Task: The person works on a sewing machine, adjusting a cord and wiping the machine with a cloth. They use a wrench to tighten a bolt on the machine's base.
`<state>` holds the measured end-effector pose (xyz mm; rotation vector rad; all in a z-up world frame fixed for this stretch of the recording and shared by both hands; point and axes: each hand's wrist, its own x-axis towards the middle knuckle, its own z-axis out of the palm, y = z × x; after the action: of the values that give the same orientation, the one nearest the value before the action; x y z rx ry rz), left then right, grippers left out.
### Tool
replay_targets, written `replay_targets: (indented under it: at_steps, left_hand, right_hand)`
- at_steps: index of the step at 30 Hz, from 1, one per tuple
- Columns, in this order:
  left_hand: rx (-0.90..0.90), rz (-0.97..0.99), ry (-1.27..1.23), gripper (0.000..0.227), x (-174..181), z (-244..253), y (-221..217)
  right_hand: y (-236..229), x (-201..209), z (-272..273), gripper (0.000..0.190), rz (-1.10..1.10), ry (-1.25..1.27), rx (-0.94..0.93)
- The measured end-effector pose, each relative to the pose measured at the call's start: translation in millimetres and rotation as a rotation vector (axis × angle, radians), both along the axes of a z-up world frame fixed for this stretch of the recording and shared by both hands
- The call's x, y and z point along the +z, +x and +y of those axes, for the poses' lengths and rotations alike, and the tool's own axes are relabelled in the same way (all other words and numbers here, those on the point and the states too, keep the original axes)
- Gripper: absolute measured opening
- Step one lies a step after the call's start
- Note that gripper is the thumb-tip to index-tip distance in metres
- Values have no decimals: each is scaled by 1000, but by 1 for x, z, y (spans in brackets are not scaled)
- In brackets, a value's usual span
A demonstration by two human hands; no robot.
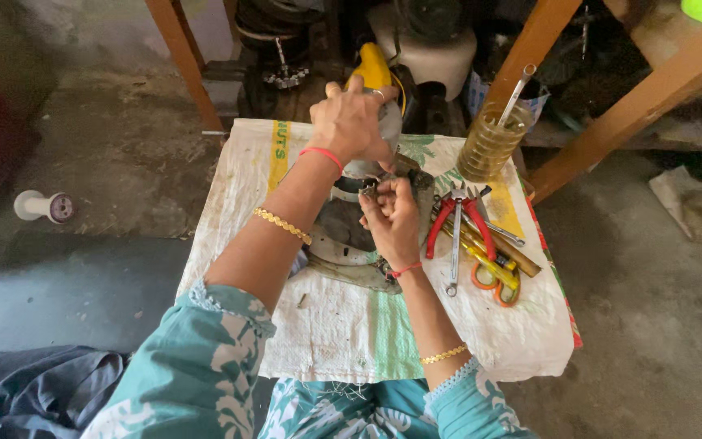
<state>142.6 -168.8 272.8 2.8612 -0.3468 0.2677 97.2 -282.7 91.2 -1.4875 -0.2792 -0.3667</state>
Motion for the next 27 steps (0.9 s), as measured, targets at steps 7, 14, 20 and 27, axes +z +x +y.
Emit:
replay_targets:
  at_steps: [7, 14, 20, 27]
  left_hand:
    - [-80, -128, -51, 98, -11, 8, 10]
    - [-89, -173, -70, 93, -16, 10, 11]
    - [-84, -159, -93, 95, -17, 11, 13]
    - [-128, -151, -94, 95, -15, 17, 17]
  right_hand:
    - [0, -8, 2, 26, 172, 155, 19]
    - [-8, -12, 7, 24, 151, 137, -56]
    - [-6, -21, 3, 23, 199, 164, -64]
    - [-4, -26, 0, 26, 224, 91, -103]
